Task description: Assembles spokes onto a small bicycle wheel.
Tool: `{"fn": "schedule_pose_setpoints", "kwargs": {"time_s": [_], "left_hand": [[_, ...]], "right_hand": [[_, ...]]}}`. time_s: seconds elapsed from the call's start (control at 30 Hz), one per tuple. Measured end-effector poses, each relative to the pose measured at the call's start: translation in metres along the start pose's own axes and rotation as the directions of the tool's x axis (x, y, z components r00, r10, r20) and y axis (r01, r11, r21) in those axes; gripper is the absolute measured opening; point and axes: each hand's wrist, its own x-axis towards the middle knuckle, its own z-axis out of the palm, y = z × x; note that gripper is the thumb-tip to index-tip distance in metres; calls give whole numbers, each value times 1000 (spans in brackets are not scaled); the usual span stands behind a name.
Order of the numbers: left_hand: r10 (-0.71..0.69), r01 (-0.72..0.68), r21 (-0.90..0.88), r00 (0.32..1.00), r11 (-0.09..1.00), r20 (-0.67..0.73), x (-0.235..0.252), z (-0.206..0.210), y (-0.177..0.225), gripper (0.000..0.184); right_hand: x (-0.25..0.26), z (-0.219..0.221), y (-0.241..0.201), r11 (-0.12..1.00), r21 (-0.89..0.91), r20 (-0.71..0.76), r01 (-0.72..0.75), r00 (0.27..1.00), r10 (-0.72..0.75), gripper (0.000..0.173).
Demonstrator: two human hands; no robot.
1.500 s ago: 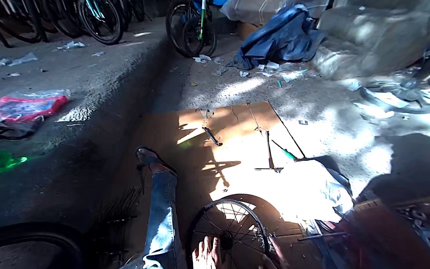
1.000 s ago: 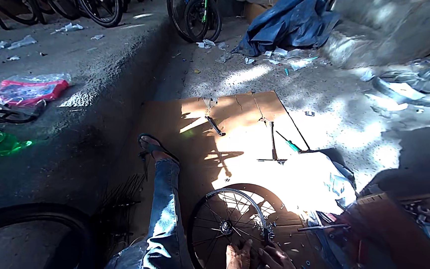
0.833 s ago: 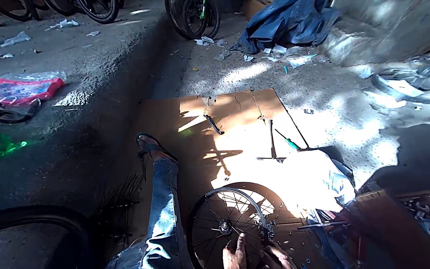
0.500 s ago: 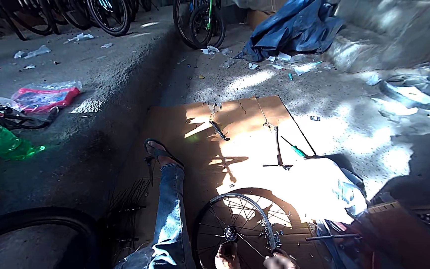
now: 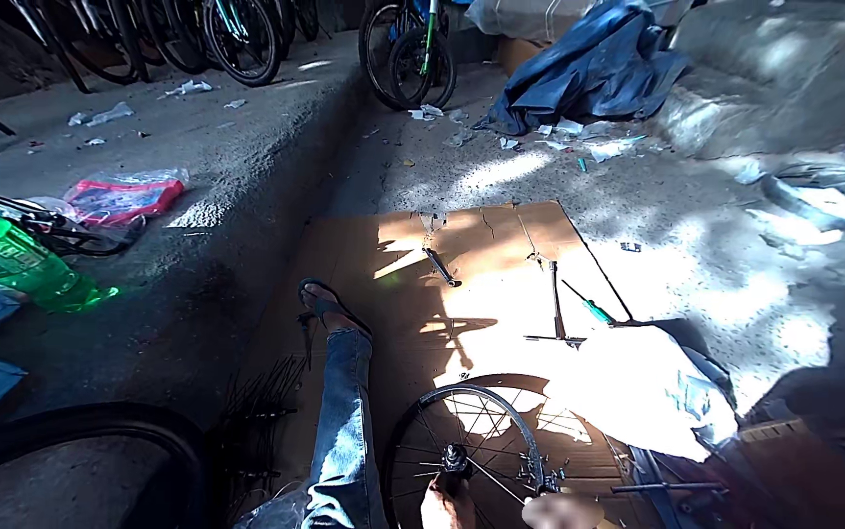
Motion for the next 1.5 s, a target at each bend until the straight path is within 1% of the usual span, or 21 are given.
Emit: {"fn": "schedule_pose_setpoints", "kwargs": {"time_s": [0.07,0.1,0.13,0.2,0.23,0.3,0.37,0.4,0.53,0.6,0.7,0.9,1.0,1.07,1.13,1.23,1.3,1.33,1.37,1.43,1.5], "left_hand": [[-19,20,-23,999,1000,34,3,-2,1,28],[-25,30,-72,998,997,64,7,-2,-2,27],[-14,32,-176,995,984,99,11,-1,-7,25],[27,53,-441,985,896,173,13,-1,-12,21],[23,91,-536,979,839,202,10,-4,-9,24],[-41,199,-654,968,730,248,4,-7,0,33],[-121,276,-709,958,649,261,3,-4,8,45],[-149,288,-735,957,614,250,3,-1,10,47],[-193,299,-798,954,524,231,7,5,13,42],[-219,319,-813,946,487,240,10,4,12,43],[-222,317,-826,946,466,238,16,3,11,45],[-157,203,-865,977,458,146,17,6,6,42],[-126,156,-851,986,501,106,16,7,2,37],[-40,90,-839,996,536,81,14,8,-3,30],[87,-18,-787,995,617,45,13,6,-14,16],[217,-191,-639,975,745,-39,17,4,-26,12],[287,-286,-475,955,832,-72,23,4,-29,13],[301,-306,-376,951,875,-74,26,3,-29,12],[292,-298,-280,954,913,-62,27,2,-26,13],[231,-229,-100,973,968,4,22,-6,-13,18],[151,-153,23,986,988,68,15,-11,-5,22]], "right_hand": [[1,-1,-3,999,43,-25,-25,999,26,33],[1,-1,-5,995,91,-56,-37,998,42,31],[2,-1,-9,989,144,-93,-44,994,57,27],[7,-6,-16,981,185,-121,-52,990,75,23],[8,-8,-19,982,177,-112,-61,990,82,23],[9,-8,-22,985,148,-89,-87,991,101,25],[9,-8,-25,987,130,-82,-95,991,106,26],[8,-8,-26,988,125,-77,-96,991,106,26],[6,-6,-24,991,100,-83,-84,992,92,24],[5,-4,-24,993,94,-88,-73,993,81,23],[4,-4,-24,990,96,-82,-100,991,108,25],[4,-4,-32,981,134,-58,-140,987,149,24],[2,-3,-39,955,192,-39,-228,970,239,25],[5,-4,-41,950,208,-39,-234,968,248,25],[7,-5,-40,955,196,-32,-224,972,234,26],[8,-7,-42,959,183,-21,-219,974,226,27],[10,-7,-44,953,192,-21,-234,970,243,28],[10,-7,-45,948,203,-24,-245,967,255,28],[10,-7,-46,942,217,-29,-255,963,267,28],[12,-7,-49,935,229,-30,-270,958,284,30],[11,-6,-51,928,245,-20,-280,956,294,29]]}}
